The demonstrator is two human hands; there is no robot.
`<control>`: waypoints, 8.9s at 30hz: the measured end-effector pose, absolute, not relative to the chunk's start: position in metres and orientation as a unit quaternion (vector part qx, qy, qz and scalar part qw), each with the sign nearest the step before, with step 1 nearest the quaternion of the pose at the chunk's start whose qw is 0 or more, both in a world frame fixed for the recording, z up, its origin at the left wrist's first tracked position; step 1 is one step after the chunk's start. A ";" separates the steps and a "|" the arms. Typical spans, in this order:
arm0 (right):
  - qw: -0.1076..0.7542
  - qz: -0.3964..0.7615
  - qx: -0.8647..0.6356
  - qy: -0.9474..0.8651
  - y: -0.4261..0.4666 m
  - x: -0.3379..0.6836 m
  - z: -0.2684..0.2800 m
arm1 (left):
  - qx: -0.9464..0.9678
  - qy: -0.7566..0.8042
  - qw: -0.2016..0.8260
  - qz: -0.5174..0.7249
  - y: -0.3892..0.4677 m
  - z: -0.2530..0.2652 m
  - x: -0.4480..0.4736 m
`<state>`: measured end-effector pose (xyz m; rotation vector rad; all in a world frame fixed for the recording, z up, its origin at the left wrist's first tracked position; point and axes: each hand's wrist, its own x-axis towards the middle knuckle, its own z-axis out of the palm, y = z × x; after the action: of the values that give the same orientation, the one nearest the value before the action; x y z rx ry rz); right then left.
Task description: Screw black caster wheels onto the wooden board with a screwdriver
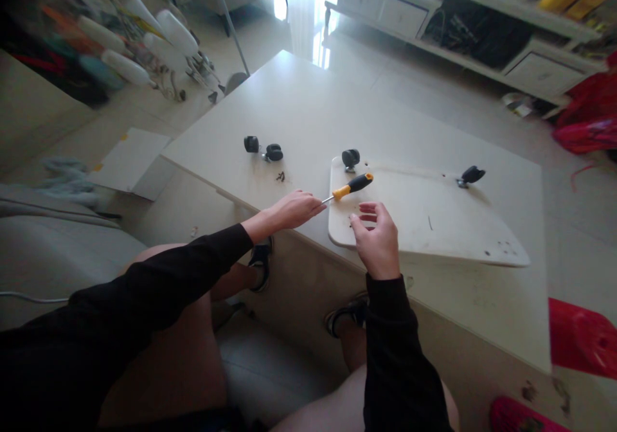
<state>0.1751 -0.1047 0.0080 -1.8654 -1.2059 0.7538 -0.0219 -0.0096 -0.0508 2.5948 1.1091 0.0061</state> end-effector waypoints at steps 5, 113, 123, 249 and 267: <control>0.381 0.300 -0.732 -0.478 -0.105 0.176 0.009 | 0.902 0.387 0.190 0.002 -0.010 -0.048 -0.022; 0.674 0.225 -0.615 -0.343 -0.103 0.190 0.016 | 0.541 0.493 0.550 0.401 0.062 -0.046 -0.049; 0.666 0.150 -0.622 -0.383 -0.104 0.195 0.007 | 0.589 0.397 0.624 0.326 0.012 -0.033 0.022; 0.626 0.095 -0.597 -0.493 -0.100 0.191 -0.002 | 0.792 0.337 0.421 0.284 -0.016 -0.016 0.044; 0.668 0.108 -0.521 -0.520 -0.085 0.188 -0.003 | 0.774 0.360 0.439 0.282 -0.014 -0.020 0.046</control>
<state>0.1878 -0.0855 -0.0032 -1.1762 -1.1730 0.2433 0.0464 -0.0139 -0.0201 1.9223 0.8943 0.7003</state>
